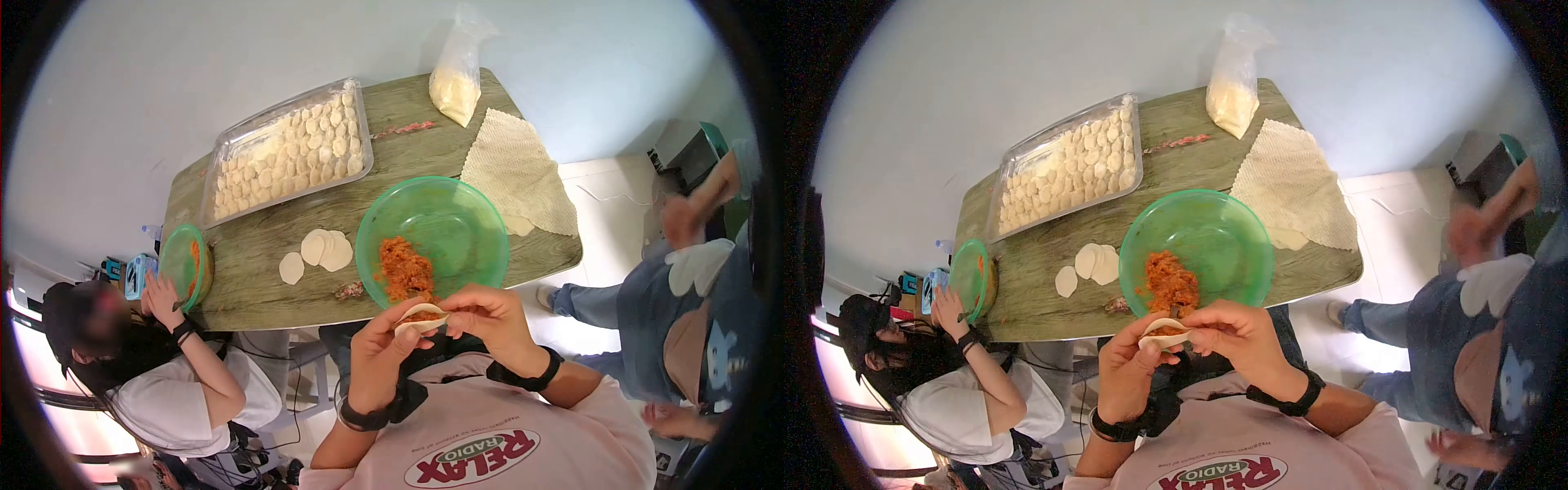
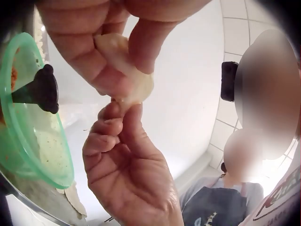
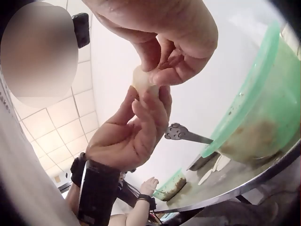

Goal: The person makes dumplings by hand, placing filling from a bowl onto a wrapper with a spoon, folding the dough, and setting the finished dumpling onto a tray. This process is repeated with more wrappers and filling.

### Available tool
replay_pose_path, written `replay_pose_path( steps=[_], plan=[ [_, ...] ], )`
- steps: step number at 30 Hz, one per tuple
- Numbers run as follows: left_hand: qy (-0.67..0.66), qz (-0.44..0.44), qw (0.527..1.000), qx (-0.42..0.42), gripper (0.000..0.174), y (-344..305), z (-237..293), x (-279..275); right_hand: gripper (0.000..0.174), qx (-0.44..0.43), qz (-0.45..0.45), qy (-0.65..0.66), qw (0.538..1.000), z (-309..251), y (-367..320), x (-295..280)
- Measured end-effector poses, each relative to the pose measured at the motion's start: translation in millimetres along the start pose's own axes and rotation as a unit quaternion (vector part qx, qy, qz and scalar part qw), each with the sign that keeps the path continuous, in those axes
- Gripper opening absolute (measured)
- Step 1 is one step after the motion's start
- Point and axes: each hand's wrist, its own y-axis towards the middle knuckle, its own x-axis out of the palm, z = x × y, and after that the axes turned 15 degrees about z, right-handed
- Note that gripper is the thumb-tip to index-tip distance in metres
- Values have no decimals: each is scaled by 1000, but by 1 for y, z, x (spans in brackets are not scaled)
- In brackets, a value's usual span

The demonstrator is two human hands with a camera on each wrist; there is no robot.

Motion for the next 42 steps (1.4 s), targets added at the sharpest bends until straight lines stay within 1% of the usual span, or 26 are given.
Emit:
replay_pose_path(
  steps=[1,3,7,9,13,17,19,21,22,24,25,27,28,30,31,33,35,37,39,40,42],
  plan=[
    [3,-8,1000,4,38,0,0,-1,18,0,0,1,1000,0,0,0],
    [6,-11,1000,6,38,0,-1,-1,16,11,6,-4,1000,1,0,-1],
    [18,-17,1000,10,36,0,-1,-1,13,2,11,-10,1000,3,0,-2],
    [22,-22,999,11,36,0,-1,-2,9,-39,13,-23,999,4,1,-2],
    [27,-42,998,23,37,-1,-1,-1,7,-28,8,-22,999,6,1,-4],
    [29,-52,998,18,38,-1,-4,-3,7,-68,7,-56,996,5,0,-3],
    [15,-35,999,5,37,-1,-4,-4,7,-82,8,-70,994,2,-2,-1],
    [9,-27,1000,8,37,-1,-4,-5,9,-43,6,-29,999,0,-3,1],
    [4,-19,1000,11,38,0,-4,-5,9,-43,5,-29,999,0,-3,1],
    [-2,-17,1000,12,38,-1,-4,-4,14,-3,2,-1,1000,2,-3,-1],
    [-7,-16,1000,13,38,-1,-3,-4,14,-2,3,-1,1000,4,-2,-2],
    [-11,-26,1000,7,38,-1,-5,-4,14,-17,-24,-20,999,7,-1,-3],
    [-16,-35,999,3,39,-1,-5,-4,14,-17,-24,-20,999,6,-1,-3],
    [-13,-34,999,-1,39,-1,-5,-3,11,-67,-18,-87,994,6,-1,-4],
    [-10,-33,999,-5,39,-1,-5,-2,11,-67,-18,-86,994,7,-1,-4],
    [-7,-32,999,-3,39,0,-6,-2,11,-127,-5,-130,983,9,-2,-4],
    [-5,-32,999,0,39,0,-6,-2,11,-122,-3,-114,986,9,-2,-3],
    [-1,-7,1000,10,41,0,-6,-2,10,-117,-2,-98,988,7,-2,-1],
    [1,-4,1000,10,41,0,-5,-4,13,-43,22,-34,998,5,-4,0],
    [3,-2,1000,10,40,0,-5,-4,13,-42,23,-34,998,6,-3,0],
    [0,-9,1000,7,40,0,-5,-2,11,-65,-3,-36,997,9,-1,-3]
  ],
)
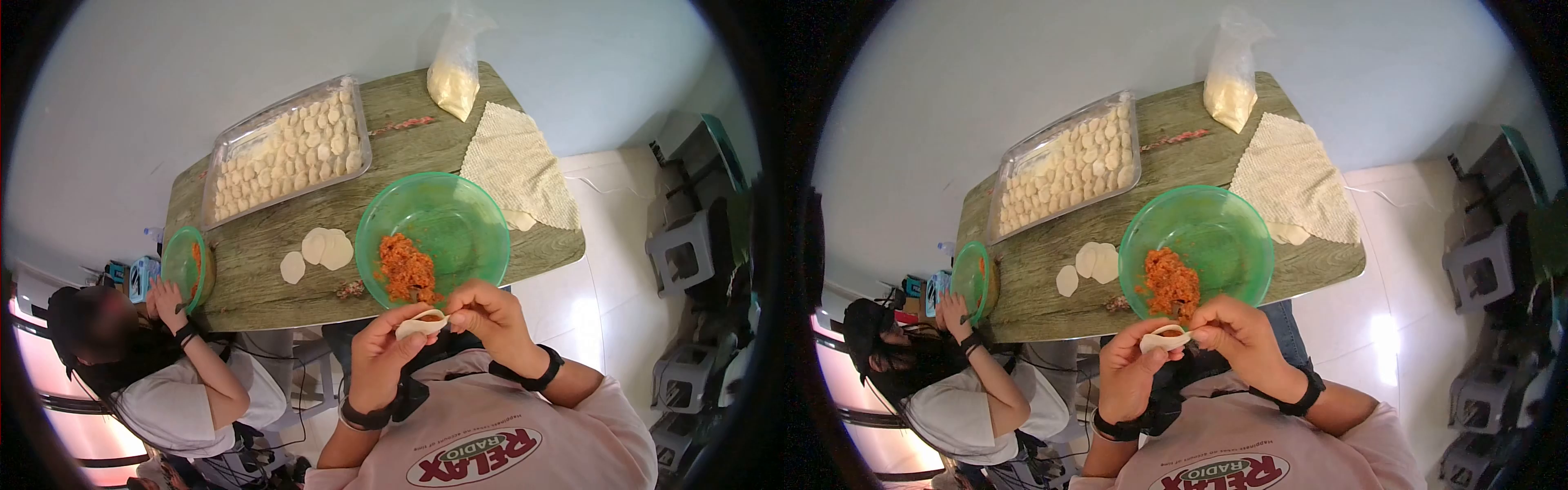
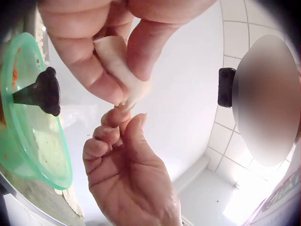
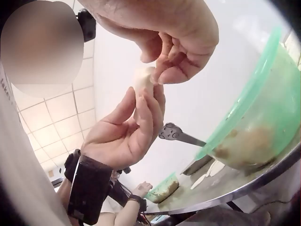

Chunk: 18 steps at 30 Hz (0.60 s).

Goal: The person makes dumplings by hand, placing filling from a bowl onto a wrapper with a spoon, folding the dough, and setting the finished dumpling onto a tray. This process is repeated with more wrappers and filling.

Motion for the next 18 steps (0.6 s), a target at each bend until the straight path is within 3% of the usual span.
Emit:
replay_pose_path(
  steps=[4,6,9,18],
  plan=[
    [-4,-21,1000,1,35,-1,0,0,13,-15,-24,-46,999,1,2,-2],
    [7,-16,1000,9,35,-1,1,1,12,-120,22,-82,989,-4,3,2],
    [37,-13,999,23,36,-2,1,2,10,-136,5,-117,984,-13,4,4],
    [60,-32,996,50,37,-2,0,2,11,-81,-4,-116,990,-5,2,0]
  ],
)
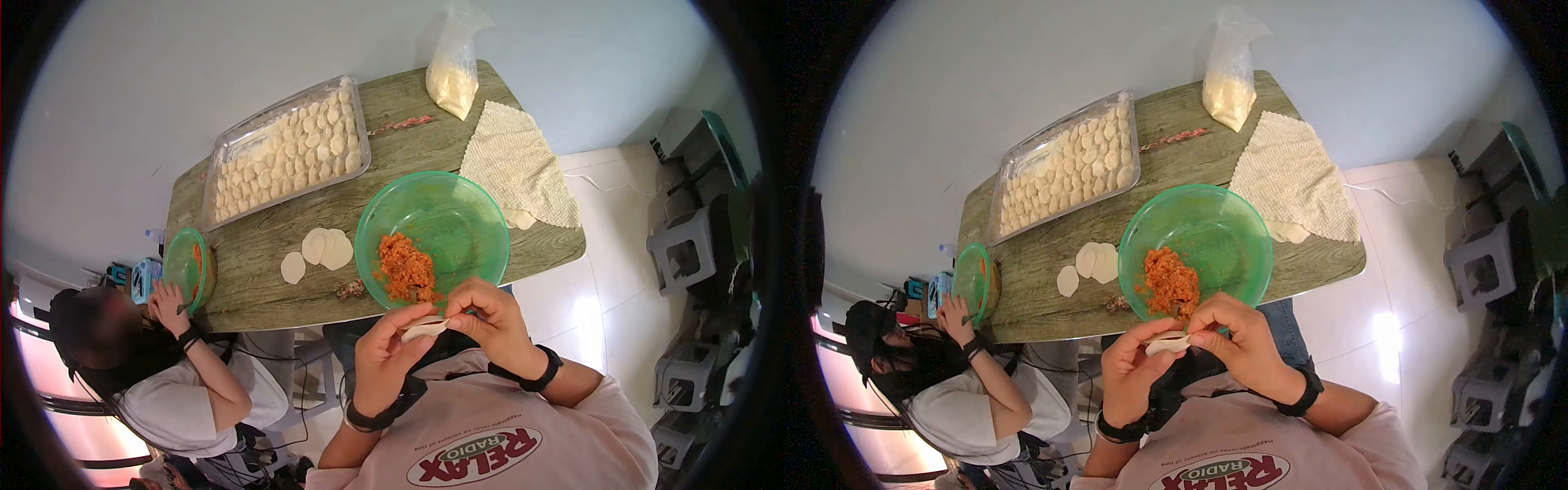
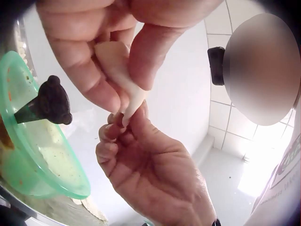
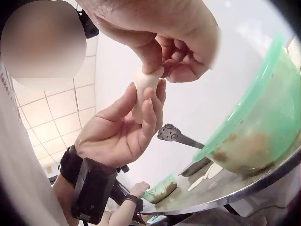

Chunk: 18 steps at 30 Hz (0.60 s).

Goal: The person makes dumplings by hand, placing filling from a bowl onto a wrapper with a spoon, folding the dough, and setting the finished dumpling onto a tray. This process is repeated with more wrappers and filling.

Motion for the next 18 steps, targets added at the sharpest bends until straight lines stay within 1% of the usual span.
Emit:
replay_pose_path(
  steps=[4,6,7,9,13,15,18],
  plan=[
    [-8,3,1000,-19,37,-1,2,0,11,12,3,12,1000,3,-1,0],
    [-3,4,1000,-15,37,-1,1,0,8,-24,21,3,999,5,0,0],
    [1,6,1000,-10,36,-1,1,1,8,-24,21,4,999,4,1,0],
    [5,8,1000,1,37,0,1,1,10,-8,19,32,999,1,1,0],
    [24,5,999,22,39,0,3,1,11,12,15,29,999,-6,1,-2],
    [28,0,999,19,39,-1,3,3,11,-32,0,-18,999,-6,2,-1],
    [36,-4,999,19,40,-1,3,4,10,-57,-13,-47,997,-4,4,-2]
  ],
)
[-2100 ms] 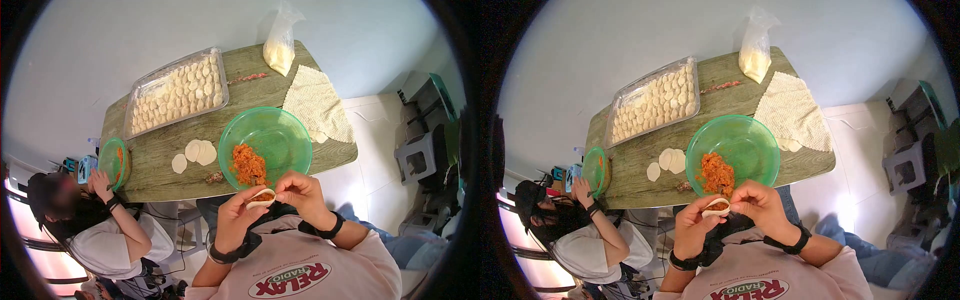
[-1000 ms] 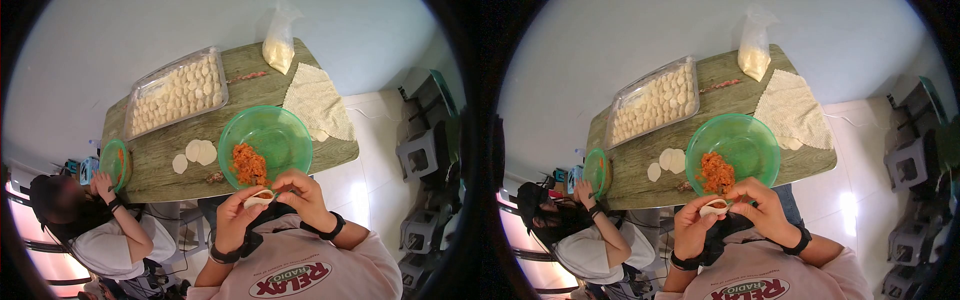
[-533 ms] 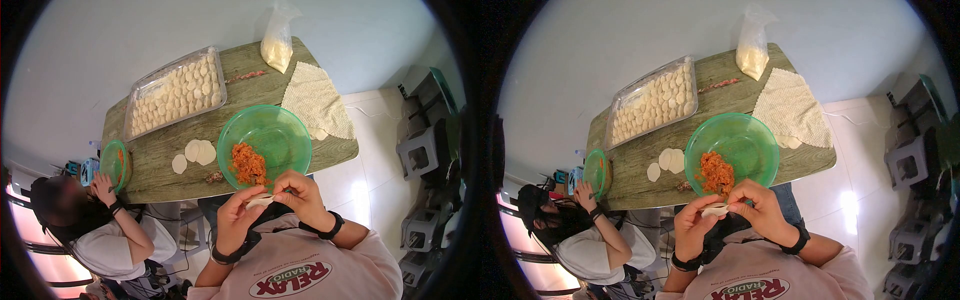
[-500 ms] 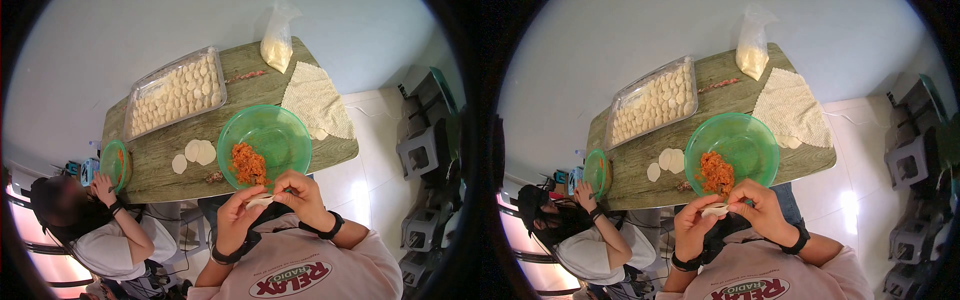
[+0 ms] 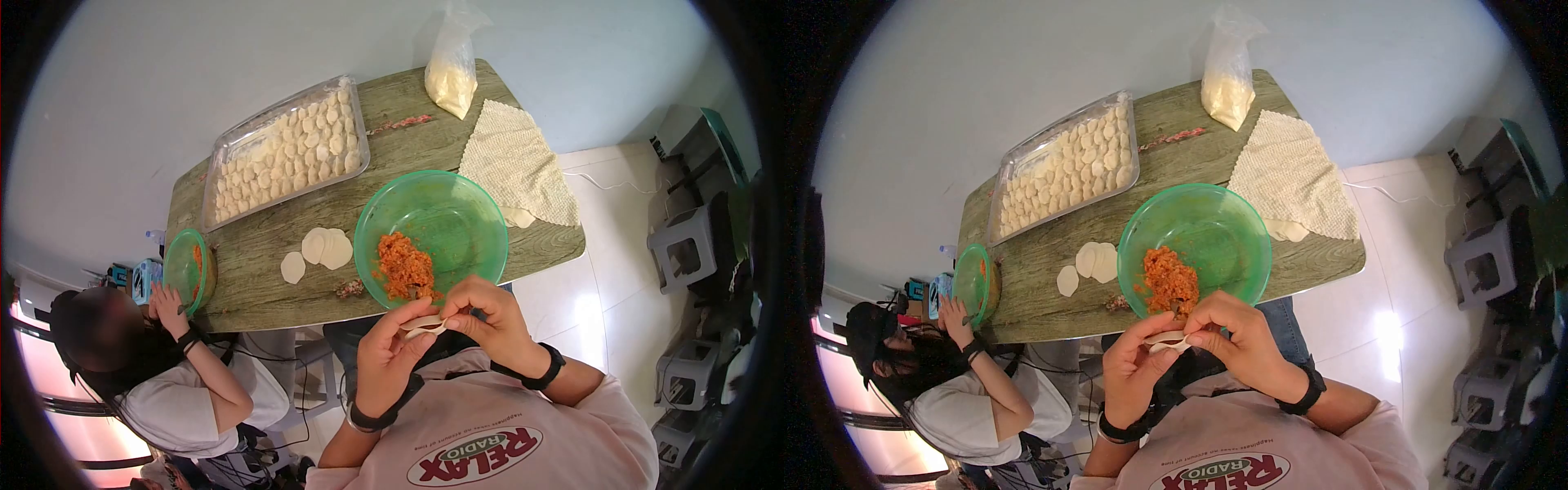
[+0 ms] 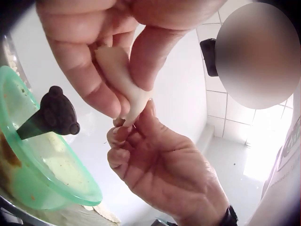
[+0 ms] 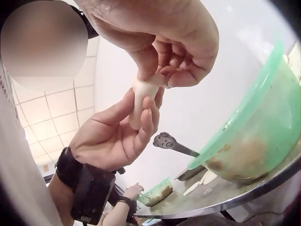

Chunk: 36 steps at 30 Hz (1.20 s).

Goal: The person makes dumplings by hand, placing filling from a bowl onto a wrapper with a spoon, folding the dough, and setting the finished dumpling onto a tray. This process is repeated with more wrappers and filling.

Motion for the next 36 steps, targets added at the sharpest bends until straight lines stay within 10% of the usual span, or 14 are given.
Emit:
replay_pose_path(
  steps=[10,15,36],
  plan=[
    [-4,40,999,-12,41,0,-4,-4,17,-40,19,11,999,2,1,4],
    [20,47,999,20,41,-1,4,2,35,177,-34,251,951,8,-7,8],
    [194,145,949,203,10,3,-2,-6,30,242,-25,233,942,1,-10,2]
  ],
)
